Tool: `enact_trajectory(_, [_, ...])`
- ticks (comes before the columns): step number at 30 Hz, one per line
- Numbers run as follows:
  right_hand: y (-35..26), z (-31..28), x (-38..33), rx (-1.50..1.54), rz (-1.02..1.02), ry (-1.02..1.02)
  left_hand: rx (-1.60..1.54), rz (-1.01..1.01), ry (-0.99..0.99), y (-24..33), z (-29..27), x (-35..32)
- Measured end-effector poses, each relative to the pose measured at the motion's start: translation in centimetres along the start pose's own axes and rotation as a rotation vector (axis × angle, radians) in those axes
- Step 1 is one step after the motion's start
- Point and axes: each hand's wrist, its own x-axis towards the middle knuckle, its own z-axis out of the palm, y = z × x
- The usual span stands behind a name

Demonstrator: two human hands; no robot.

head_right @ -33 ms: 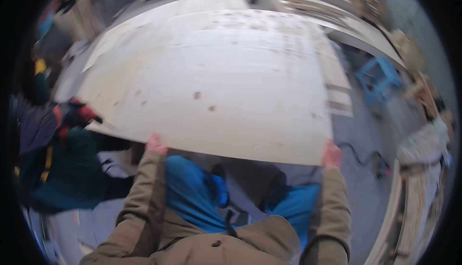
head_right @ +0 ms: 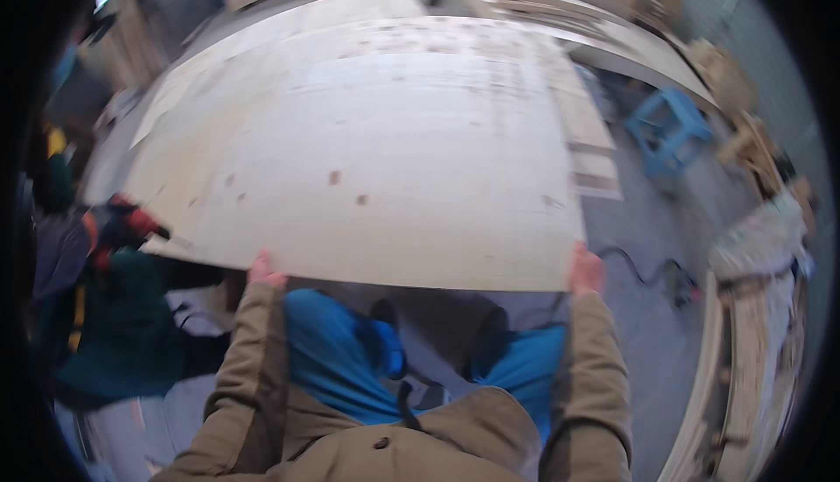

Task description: The person holds a large plywood sheet while a coworker drills pilot holes. The person then uses a jigsaw to cut along marked lines on the plywood, following the pre-drilled holes.

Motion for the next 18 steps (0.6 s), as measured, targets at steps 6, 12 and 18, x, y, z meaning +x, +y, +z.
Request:
enact_trajectory(6, [-1.5,-0.8,-1.5,-0.071,0.108,0.024,-0.045,0.045,0.038,1.0,-1.3,1.9])
enact_trajectory(12, [-1.2,-0.9,-1.1,-0.052,0.114,0.019,-0.019,0.047,0.082,0.8,-1.3,2.0])
enact_trajectory(18, [-0.1,-0.1,-0.1,0.024,0.006,0.015,0.267,0.044,0.158,0.6,-2.7,2.8])
